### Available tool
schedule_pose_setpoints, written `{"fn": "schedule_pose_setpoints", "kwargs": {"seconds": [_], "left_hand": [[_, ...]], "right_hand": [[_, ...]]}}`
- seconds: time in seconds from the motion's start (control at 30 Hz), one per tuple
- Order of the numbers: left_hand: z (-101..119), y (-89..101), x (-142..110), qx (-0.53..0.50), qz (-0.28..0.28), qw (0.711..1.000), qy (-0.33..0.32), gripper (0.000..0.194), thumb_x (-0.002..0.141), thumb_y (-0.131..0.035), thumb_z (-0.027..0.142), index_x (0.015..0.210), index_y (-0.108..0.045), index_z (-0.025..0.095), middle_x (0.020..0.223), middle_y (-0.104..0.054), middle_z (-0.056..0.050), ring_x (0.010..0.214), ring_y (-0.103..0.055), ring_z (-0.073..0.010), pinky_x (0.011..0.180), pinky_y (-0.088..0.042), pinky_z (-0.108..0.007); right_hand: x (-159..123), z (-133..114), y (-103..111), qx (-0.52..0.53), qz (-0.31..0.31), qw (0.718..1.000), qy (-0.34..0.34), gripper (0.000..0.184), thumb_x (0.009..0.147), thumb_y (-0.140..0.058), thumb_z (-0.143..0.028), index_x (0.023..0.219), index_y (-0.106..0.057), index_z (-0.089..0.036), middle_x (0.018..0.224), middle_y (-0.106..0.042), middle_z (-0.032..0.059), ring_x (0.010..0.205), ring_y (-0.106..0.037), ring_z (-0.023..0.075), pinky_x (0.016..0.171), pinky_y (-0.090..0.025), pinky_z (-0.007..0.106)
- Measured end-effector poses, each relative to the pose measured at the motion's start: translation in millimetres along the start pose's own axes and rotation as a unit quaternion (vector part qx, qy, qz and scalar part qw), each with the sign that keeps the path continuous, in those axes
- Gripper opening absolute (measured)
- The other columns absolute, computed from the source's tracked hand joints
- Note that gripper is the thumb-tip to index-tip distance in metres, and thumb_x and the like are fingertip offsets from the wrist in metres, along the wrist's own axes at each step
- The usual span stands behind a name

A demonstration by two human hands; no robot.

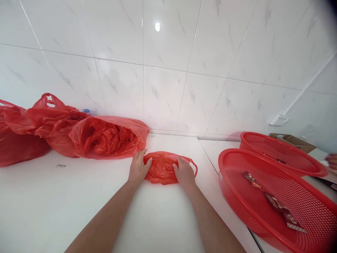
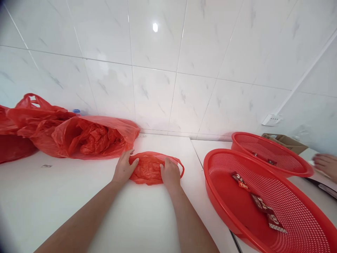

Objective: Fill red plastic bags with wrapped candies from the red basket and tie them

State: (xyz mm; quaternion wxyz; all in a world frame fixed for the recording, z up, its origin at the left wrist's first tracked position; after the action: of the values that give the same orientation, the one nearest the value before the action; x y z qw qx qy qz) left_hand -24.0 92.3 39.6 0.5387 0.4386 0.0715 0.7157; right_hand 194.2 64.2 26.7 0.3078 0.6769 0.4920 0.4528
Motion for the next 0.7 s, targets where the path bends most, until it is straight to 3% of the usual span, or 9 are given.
{"fn": "schedule_pose_setpoints", "kwargs": {"seconds": [0.2,0.37,0.47,0.57,0.7], "left_hand": [[-10.7,6.0,2.1,0.032,0.022,0.998,0.052,0.043,0.078,-0.052,0.036,0.117,-0.052,0.018,0.118,-0.056,-0.011,0.113,-0.049,-0.027,0.097,-0.038,-0.042],[-25.4,2.8,0.7,-0.029,0.002,0.992,0.121,0.043,0.078,-0.051,0.039,0.116,-0.053,0.019,0.111,-0.06,-0.009,0.1,-0.057,-0.0232,0.089,-0.044,-0.037],[-32.9,0.1,0.9,-0.068,-0.003,0.986,0.149,0.037,0.077,-0.051,0.039,0.108,-0.057,0.021,0.101,-0.064,-0.005,0.087,-0.06,-0.0197,0.083,-0.045,-0.033],[-35.6,0.8,1.9,-0.103,0.006,0.981,0.165,0.034,0.076,-0.052,0.041,0.103,-0.059,0.022,0.098,-0.065,-0.003,0.082,-0.06,-0.0174,0.08,-0.046,-0.03],[-34.3,2.4,2.7,-0.119,0.002,0.975,0.187,0.034,0.072,-0.056,0.042,0.099,-0.06,0.021,0.093,-0.065,-0.002,0.079,-0.06,-0.0182,0.076,-0.047,-0.03]], "right_hand": [[-23.7,-28.9,29.7,0.008,0.099,0.989,0.111,0.036,0.091,-0.035,-0.031,0.118,-0.056,-0.018,0.12,-0.056,0.0071,0.114,-0.047,0.0187,0.099,-0.034,0.034],[-43.4,-45.4,1.9,-0.024,-0.026,0.984,0.172,0.028,0.087,-0.047,-0.037,0.108,-0.063,-0.026,0.118,-0.059,0.0029,0.115,-0.046,0.0216,0.103,-0.029,0.041],[-50.3,-46.0,0.6,-0.03,-0.048,0.985,0.163,0.031,0.086,-0.05,-0.039,0.112,-0.061,-0.026,0.125,-0.055,0.0031,0.119,-0.043,0.0242,0.105,-0.025,0.046],[-62.3,-50.1,28.4,-0.02,-0.013,0.986,0.165,0.033,0.088,-0.046,-0.039,0.116,-0.059,-0.026,0.129,-0.051,0.0034,0.123,-0.039,0.0241,0.106,-0.025,0.046],[-87.8,-53.9,93.5,-0.025,0.037,0.982,0.183,0.032,0.088,-0.044,-0.035,0.115,-0.06,-0.026,0.132,-0.048,0.004,0.124,-0.038,0.0237,0.105,-0.028,0.045]]}}
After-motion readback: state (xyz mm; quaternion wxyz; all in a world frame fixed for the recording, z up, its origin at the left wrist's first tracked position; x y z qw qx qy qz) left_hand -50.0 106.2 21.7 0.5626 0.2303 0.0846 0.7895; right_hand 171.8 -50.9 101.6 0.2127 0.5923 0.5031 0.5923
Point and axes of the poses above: each hand's wrist, its own x-axis towards the middle knuckle, its own y-axis out of the back of the hand, z = x × y, the point moved 8 cm from there along x, towards the middle knuckle
